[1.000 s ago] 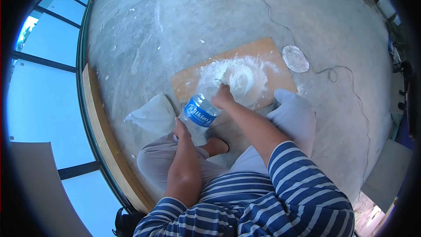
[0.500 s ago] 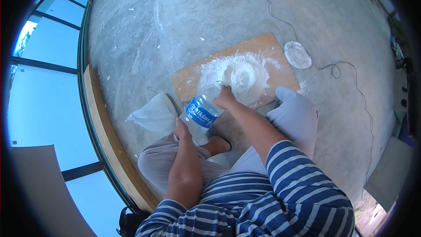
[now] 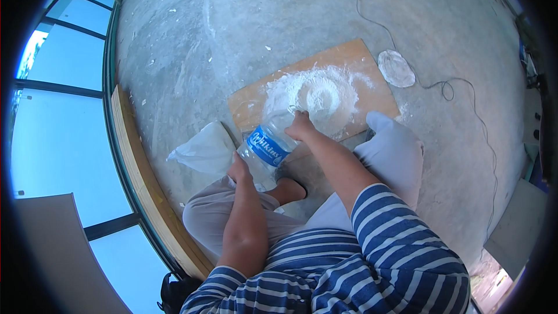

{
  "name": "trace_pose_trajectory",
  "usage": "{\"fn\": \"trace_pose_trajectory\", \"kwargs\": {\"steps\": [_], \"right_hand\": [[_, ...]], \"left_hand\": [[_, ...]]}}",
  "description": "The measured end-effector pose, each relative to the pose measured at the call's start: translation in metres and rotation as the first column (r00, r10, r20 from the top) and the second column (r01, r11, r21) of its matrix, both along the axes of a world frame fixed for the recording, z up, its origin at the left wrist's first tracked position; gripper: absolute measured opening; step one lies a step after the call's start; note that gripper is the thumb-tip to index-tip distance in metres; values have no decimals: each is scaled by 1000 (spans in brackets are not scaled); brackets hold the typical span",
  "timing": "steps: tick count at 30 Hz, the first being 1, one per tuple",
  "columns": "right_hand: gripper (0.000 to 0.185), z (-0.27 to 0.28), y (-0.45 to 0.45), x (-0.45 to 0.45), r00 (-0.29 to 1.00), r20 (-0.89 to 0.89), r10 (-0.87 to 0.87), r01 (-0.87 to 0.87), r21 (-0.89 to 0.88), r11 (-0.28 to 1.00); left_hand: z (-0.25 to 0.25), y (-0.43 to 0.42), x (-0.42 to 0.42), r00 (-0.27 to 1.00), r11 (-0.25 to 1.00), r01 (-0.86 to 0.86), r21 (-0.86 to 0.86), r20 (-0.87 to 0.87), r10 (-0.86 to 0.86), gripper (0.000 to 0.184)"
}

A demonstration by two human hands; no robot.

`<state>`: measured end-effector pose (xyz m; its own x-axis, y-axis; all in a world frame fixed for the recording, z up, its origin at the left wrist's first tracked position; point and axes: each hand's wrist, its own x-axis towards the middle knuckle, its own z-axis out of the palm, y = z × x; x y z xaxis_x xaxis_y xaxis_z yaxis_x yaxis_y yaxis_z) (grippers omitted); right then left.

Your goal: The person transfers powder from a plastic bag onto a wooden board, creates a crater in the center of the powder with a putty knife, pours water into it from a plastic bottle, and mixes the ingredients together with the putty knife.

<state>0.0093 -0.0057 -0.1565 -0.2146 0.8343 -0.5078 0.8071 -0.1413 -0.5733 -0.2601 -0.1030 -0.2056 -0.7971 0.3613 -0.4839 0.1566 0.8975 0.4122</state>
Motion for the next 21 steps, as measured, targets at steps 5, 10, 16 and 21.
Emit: {"fn": "trace_pose_trajectory", "kwargs": {"steps": [5,10,16,21], "right_hand": [[60,5,0,1,990,78,119,-123,51,991],[64,-4,2,-2,995,40,96,-99,65,993],[65,-6,3,-3,996,27,87,-88,69,994],[64,5,3,1,992,27,124,-125,51,991]], "left_hand": [[19,3,12,993,986,-104,131,-35,109,92],[34,7,15,993,995,-52,79,-104,60,90],[24,13,-1,990,999,-25,24,-140,28,88],[53,17,15,981,993,-110,52,-156,117,95]]}}
